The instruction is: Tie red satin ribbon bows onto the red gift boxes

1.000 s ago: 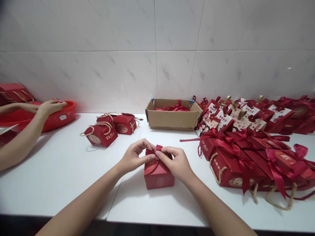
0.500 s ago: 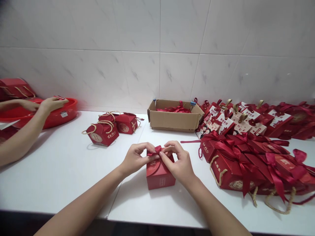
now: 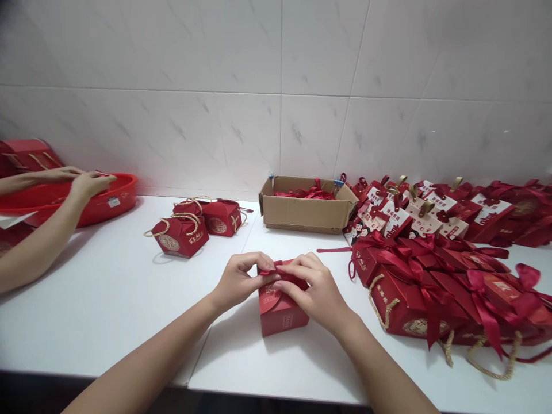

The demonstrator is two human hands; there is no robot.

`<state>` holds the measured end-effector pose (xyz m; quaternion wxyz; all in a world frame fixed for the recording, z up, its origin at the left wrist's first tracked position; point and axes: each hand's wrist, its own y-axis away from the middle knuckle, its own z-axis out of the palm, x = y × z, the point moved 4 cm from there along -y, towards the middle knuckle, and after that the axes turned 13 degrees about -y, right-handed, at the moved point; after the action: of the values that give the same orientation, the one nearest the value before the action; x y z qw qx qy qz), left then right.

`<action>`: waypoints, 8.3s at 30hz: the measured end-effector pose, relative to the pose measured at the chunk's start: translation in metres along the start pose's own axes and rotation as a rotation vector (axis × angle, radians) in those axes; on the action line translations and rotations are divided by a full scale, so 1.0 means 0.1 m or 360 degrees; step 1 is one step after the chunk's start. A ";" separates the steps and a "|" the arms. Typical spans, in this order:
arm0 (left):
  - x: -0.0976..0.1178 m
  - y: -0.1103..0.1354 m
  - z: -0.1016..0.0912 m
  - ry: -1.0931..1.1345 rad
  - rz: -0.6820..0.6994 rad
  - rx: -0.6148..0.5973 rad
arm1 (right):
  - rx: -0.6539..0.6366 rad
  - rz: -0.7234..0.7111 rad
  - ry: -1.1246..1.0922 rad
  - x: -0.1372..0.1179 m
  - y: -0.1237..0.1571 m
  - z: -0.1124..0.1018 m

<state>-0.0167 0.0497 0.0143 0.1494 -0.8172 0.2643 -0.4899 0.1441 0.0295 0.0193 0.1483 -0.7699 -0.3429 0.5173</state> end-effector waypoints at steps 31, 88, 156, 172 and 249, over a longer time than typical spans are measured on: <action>0.12 -0.02 -0.07 -0.0256 -0.0003 0.0010 | 0.0134 0.0623 -0.0797 0.22 0.04 0.20; 0.13 -0.04 -0.19 -0.0175 0.0177 -0.0475 | -0.0458 0.0234 -0.0301 -0.06 -0.19 -0.03; 0.06 0.02 0.06 0.0440 -0.0372 -0.0491 | -0.0369 0.0399 -0.0772 0.13 -0.07 -0.04; -0.06 0.04 0.08 0.0172 -0.0394 -0.0467 | -0.0258 0.0418 -0.0882 0.27 -0.12 -0.20; -0.01 0.04 0.03 -0.0114 -0.0355 -0.0506 | -0.0198 0.0921 -0.1250 0.51 -0.11 -0.08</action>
<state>-0.0156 0.0469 0.0101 -0.0276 -0.8716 0.2407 -0.4261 0.1595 0.0733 -0.0067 -0.1883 -0.5877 -0.1751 0.7671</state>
